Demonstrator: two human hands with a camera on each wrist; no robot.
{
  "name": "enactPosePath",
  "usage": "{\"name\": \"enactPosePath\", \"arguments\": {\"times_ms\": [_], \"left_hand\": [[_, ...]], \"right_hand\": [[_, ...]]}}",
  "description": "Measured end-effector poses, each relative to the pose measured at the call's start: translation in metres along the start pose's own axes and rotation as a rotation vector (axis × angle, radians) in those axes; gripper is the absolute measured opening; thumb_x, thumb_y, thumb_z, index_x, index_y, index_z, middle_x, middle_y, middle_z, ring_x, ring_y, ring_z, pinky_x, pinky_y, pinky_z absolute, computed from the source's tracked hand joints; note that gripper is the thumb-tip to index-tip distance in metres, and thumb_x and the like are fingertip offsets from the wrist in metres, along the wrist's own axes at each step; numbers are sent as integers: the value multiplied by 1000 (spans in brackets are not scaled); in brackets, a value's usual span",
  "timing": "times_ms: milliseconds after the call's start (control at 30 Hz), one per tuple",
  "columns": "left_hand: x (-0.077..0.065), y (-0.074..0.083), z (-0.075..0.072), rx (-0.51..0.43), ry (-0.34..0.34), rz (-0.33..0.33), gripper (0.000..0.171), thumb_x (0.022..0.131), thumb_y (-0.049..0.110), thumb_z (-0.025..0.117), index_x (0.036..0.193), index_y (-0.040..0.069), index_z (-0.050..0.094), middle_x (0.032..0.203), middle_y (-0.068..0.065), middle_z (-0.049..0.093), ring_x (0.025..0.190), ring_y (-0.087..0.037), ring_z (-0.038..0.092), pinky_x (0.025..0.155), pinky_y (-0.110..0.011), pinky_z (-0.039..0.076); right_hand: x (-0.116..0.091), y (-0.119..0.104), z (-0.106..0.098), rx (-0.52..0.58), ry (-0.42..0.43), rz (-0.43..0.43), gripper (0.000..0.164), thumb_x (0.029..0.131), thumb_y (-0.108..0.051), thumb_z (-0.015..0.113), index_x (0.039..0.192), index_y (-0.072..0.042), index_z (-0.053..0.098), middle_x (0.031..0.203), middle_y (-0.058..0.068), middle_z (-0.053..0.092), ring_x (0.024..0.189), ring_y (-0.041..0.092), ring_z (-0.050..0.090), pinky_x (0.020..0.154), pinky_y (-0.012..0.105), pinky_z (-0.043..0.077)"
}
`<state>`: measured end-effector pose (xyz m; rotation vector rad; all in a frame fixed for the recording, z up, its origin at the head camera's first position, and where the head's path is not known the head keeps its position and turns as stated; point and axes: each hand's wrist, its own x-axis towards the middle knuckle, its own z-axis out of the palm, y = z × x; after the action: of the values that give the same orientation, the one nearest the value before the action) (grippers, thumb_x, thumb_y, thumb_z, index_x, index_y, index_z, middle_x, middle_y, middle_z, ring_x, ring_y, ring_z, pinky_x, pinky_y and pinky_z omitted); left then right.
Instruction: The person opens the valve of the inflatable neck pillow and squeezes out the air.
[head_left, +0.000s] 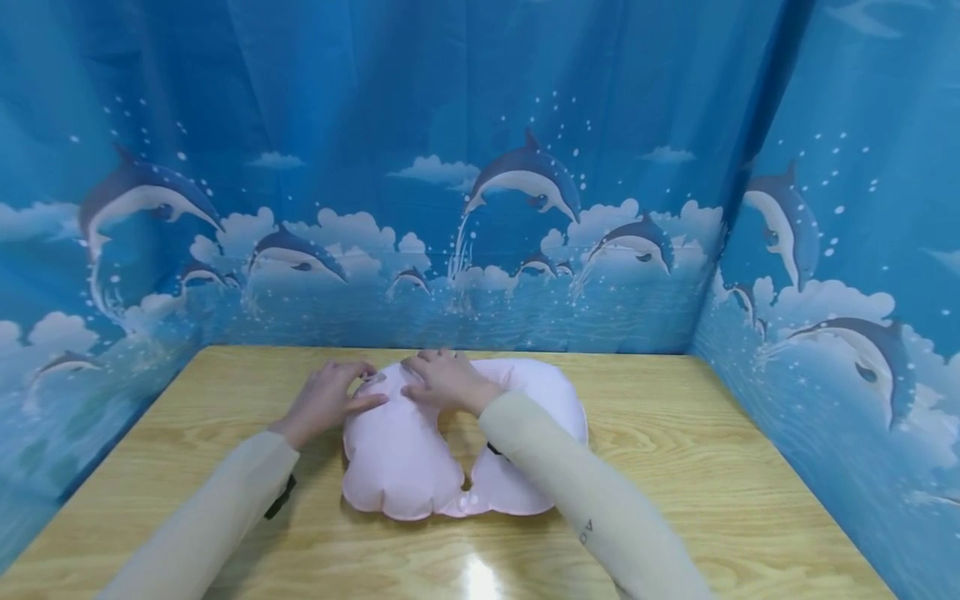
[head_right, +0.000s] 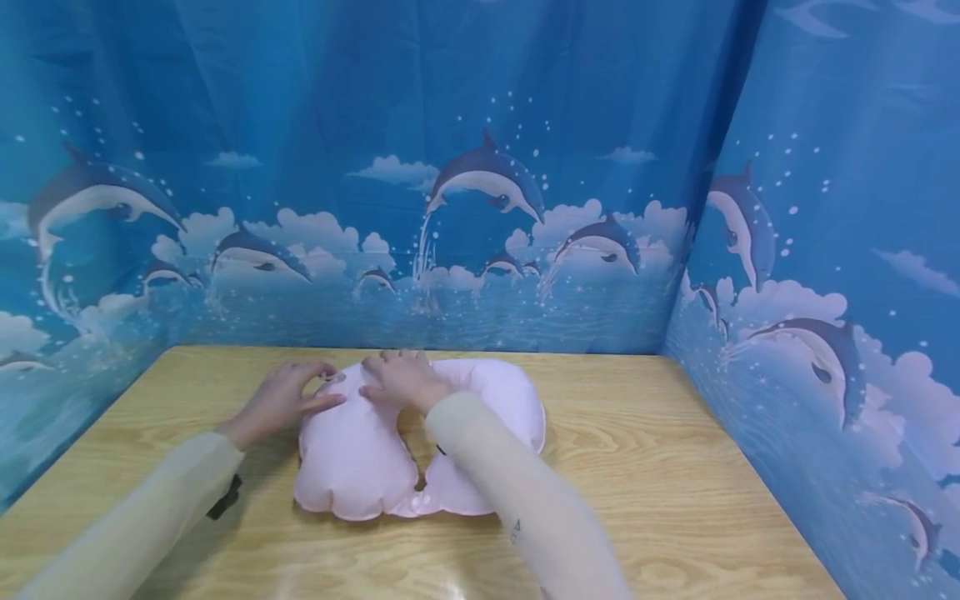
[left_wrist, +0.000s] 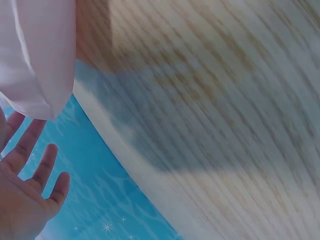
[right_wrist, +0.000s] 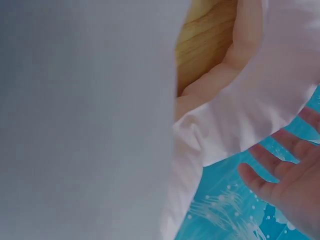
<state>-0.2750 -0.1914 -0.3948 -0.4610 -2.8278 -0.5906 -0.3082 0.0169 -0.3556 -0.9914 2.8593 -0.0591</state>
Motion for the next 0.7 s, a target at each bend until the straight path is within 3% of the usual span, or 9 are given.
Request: {"name": "enactPosePath", "arguments": {"times_ms": [233, 700], "left_hand": [[1, -2, 3, 23, 10, 15, 49, 78, 48, 66, 109, 10, 62, 109, -10, 65, 100, -35, 55, 83, -57, 39], [-2, -1, 7, 33, -8, -19, 49, 77, 46, 67, 109, 9, 62, 109, -11, 65, 98, -35, 54, 82, -56, 38]], "right_hand": [[-1, -1, 6, 5, -16, 7, 53, 94, -48, 39, 142, -28, 31, 146, 6, 33, 133, 30, 32, 106, 53, 26], [3, -5, 19, -30, 10, 39, 49, 93, -50, 41, 138, -31, 37, 142, 3, 39, 129, 29, 37, 104, 53, 28]]}}
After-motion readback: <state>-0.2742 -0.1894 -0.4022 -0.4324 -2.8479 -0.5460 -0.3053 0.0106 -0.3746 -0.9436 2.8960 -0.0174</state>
